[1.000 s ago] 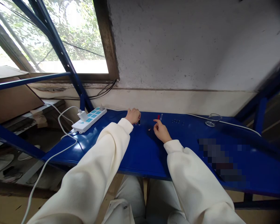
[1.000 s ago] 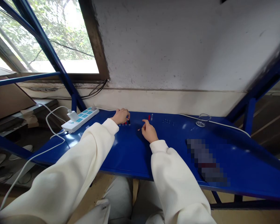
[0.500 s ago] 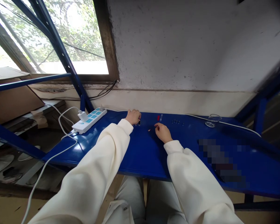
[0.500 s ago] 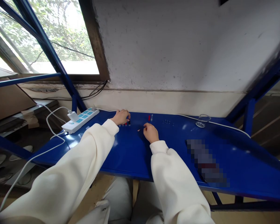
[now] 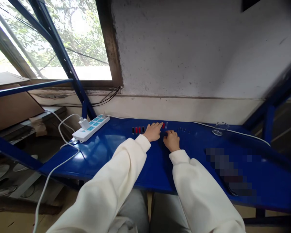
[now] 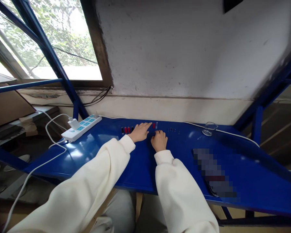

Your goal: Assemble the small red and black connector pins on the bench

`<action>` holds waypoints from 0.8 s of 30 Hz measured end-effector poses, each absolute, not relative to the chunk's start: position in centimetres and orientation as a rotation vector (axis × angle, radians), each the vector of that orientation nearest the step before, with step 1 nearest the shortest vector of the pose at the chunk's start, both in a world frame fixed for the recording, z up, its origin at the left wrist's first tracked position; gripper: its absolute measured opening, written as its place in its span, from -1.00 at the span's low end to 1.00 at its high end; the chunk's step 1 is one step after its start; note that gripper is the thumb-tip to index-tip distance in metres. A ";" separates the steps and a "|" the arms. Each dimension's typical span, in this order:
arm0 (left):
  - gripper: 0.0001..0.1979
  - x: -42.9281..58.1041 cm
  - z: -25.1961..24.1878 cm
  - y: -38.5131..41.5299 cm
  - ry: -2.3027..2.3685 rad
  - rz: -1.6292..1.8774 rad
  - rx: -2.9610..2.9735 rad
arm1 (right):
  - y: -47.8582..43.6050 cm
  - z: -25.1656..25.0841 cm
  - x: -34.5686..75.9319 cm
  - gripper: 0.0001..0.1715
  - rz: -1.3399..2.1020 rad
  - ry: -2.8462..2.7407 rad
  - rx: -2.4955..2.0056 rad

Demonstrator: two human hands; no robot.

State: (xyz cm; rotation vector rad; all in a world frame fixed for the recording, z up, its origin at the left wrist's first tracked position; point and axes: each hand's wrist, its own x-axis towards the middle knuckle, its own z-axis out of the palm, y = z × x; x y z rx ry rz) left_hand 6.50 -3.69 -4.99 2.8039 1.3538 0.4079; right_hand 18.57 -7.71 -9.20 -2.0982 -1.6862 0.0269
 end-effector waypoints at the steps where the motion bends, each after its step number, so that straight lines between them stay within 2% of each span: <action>1: -0.42 7.0 -5.7 -3.6 1.382 0.390 2.770 | -7.7 -9.3 18.6 -0.55 0.030 -1.683 -2.097; 6: -0.33 8.7 -7.9 -2.7 1.490 0.411 2.658 | -7.5 -9.4 18.7 -0.54 0.037 -1.658 -2.089; 10: -0.34 9.4 -8.3 -2.3 1.527 0.401 2.626 | -7.4 -9.3 18.6 -0.54 0.052 -1.656 -2.079; 19: -0.79 10.6 -8.4 -1.2 1.572 0.778 2.453 | -7.1 -9.9 18.7 -0.54 0.044 -1.664 -2.060; 24: -0.82 10.4 -8.2 -1.6 1.588 0.810 2.472 | -6.8 -10.2 18.9 -0.52 0.052 -1.677 -2.052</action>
